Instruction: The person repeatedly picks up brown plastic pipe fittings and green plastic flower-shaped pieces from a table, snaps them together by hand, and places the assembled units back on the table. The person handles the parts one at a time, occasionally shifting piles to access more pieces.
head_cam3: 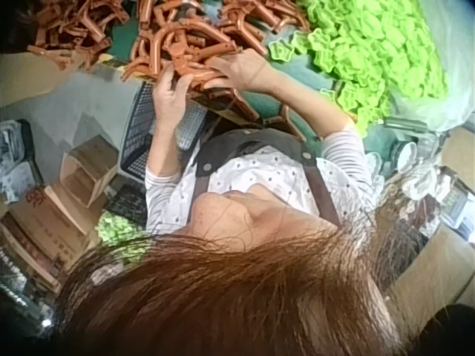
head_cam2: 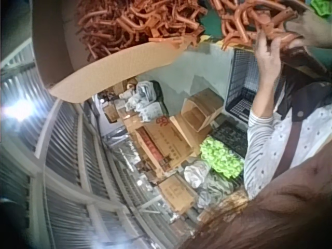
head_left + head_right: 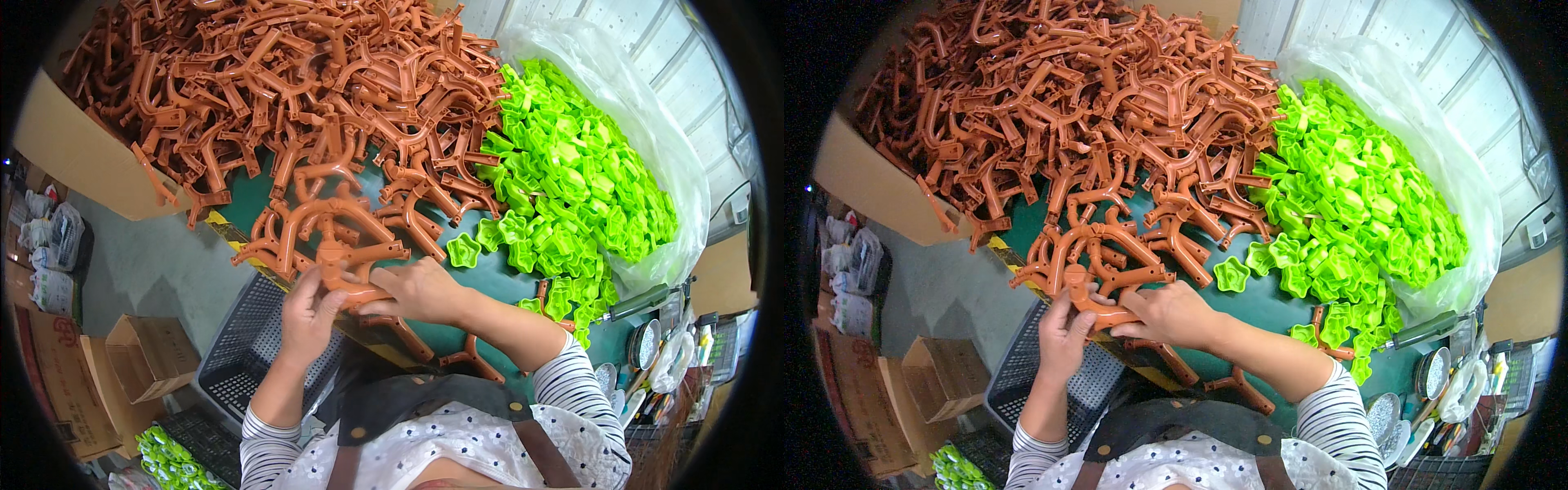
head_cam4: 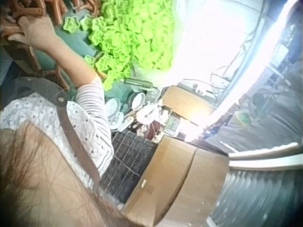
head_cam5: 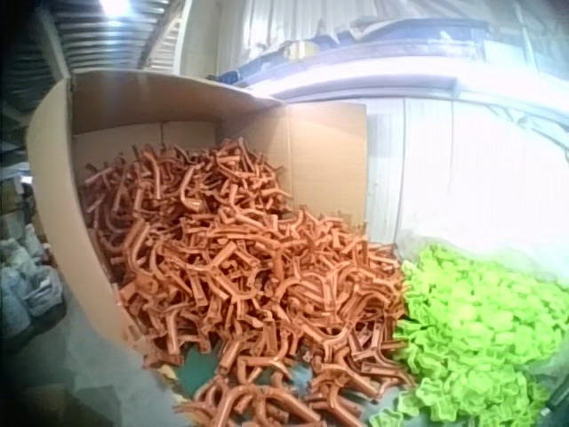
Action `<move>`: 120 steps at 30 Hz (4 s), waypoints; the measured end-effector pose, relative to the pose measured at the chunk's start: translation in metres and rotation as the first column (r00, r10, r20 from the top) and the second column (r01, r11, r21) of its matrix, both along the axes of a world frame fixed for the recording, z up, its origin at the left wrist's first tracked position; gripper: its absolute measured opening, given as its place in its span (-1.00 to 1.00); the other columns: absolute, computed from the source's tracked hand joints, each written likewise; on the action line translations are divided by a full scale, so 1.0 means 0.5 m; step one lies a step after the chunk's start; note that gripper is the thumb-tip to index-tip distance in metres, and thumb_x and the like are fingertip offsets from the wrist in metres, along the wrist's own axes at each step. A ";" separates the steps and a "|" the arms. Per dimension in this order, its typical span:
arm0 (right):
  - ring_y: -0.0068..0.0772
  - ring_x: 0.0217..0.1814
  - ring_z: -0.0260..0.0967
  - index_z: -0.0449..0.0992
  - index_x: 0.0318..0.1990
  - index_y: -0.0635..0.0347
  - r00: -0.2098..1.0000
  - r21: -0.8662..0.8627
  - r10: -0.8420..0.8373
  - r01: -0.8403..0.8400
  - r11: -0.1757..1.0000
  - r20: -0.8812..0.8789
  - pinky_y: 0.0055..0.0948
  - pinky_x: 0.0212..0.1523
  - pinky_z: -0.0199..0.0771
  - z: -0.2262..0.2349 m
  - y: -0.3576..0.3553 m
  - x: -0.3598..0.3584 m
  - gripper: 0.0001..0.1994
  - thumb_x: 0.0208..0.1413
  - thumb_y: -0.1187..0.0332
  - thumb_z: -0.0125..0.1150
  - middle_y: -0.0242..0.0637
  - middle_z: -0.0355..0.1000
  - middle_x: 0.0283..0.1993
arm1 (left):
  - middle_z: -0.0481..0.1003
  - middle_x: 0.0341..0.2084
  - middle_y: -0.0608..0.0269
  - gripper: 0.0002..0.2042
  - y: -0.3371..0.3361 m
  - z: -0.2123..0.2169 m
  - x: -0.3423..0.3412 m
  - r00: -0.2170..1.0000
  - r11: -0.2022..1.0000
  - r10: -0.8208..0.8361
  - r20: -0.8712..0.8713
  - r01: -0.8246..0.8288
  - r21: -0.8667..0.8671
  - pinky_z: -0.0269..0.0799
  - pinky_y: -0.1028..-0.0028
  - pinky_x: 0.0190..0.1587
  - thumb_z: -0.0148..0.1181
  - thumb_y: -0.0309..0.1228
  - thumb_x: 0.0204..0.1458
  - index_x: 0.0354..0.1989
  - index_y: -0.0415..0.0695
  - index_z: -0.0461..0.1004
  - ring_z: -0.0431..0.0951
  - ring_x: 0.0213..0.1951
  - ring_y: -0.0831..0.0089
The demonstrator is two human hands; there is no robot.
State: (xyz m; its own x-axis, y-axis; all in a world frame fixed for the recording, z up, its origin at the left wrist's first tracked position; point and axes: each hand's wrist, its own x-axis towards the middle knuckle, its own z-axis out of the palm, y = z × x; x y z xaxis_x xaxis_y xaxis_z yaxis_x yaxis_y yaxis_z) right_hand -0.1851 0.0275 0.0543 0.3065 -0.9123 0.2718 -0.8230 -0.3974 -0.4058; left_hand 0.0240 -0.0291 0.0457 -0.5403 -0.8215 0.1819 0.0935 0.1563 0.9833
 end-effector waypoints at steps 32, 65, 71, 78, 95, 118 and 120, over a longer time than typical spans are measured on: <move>-0.42 -0.18 0.45 0.34 -0.06 0.25 0.692 -0.064 -0.399 0.539 0.840 0.602 -0.44 -0.16 0.48 0.016 -0.345 -0.253 -0.65 0.02 0.46 0.32 -0.20 0.36 -0.10 | 0.51 -0.28 0.06 -0.79 -0.290 0.046 -0.124 0.772 0.765 0.448 0.451 -0.070 -0.640 0.45 0.26 -0.13 0.17 -0.41 0.15 -0.13 -0.28 0.51 0.54 -0.22 0.15; -0.22 0.13 0.46 0.45 0.22 0.19 0.662 -0.008 -0.084 0.135 0.991 0.745 -0.36 0.11 0.47 0.025 0.117 -0.105 -0.48 0.06 0.45 0.37 -0.18 0.49 0.08 | 0.58 -0.26 0.37 -0.67 -0.101 0.094 -0.172 0.943 0.836 -0.312 -0.119 0.331 0.438 0.29 0.69 -0.40 0.20 -0.32 0.21 0.06 -0.25 0.49 0.41 -0.43 0.72; -0.14 -0.03 0.49 0.52 0.08 0.16 0.922 -0.237 -0.233 0.313 0.920 0.310 -0.27 -0.01 0.53 -0.007 0.134 -0.078 -0.52 -0.07 0.43 0.45 -0.20 0.51 -0.05 | 0.56 -0.27 0.37 -0.70 -0.017 0.021 -0.149 0.956 0.863 -0.102 -0.275 0.222 0.453 0.31 0.72 -0.41 0.27 -0.34 0.16 0.01 -0.20 0.48 0.46 -0.40 0.72; -0.23 0.04 0.51 0.56 0.06 0.19 0.731 -0.067 -0.196 0.314 0.947 0.653 -0.41 -0.02 0.56 -0.023 0.155 -0.068 -0.56 -0.06 0.53 0.42 -0.17 0.52 0.08 | 0.54 -0.35 0.40 -0.65 0.025 0.019 -0.146 0.966 0.892 -0.103 -0.237 0.195 0.408 0.31 0.66 -0.41 0.36 -0.30 0.08 -0.02 -0.20 0.51 0.43 -0.43 0.68; -0.33 -0.01 0.55 0.55 0.11 0.15 0.683 0.107 -0.204 0.183 0.977 0.701 -0.41 0.03 0.52 -0.033 0.178 -0.086 -0.55 0.00 0.38 0.42 -0.22 0.57 0.03 | 0.54 -0.44 0.38 -0.69 0.052 0.062 -0.144 0.965 0.915 -0.194 -0.174 0.242 0.322 0.36 0.65 -0.38 0.37 -0.29 0.07 -0.11 -0.22 0.56 0.43 -0.45 0.69; 0.09 -0.42 0.45 0.45 -0.12 0.15 0.951 0.251 -0.094 0.019 0.968 0.293 -0.15 -0.46 0.43 -0.005 0.138 -0.097 -0.53 0.10 -0.10 0.26 -0.11 0.47 -0.42 | 0.52 -0.15 0.10 -0.62 0.031 0.056 -0.083 0.911 0.940 -0.335 0.241 0.339 0.023 0.49 0.43 -0.11 0.23 -0.42 0.14 0.10 -0.28 0.39 0.58 -0.17 0.37; 0.06 -0.41 0.46 0.45 -0.13 0.14 0.959 0.217 -0.078 0.018 0.976 0.271 -0.15 -0.45 0.43 -0.005 0.124 -0.098 -0.56 0.09 -0.05 0.28 -0.11 0.47 -0.41 | 0.53 -0.14 0.10 -0.61 0.023 0.041 -0.080 0.920 0.945 -0.304 0.246 0.323 -0.041 0.49 0.44 -0.10 0.23 -0.43 0.14 0.11 -0.29 0.38 0.58 -0.16 0.38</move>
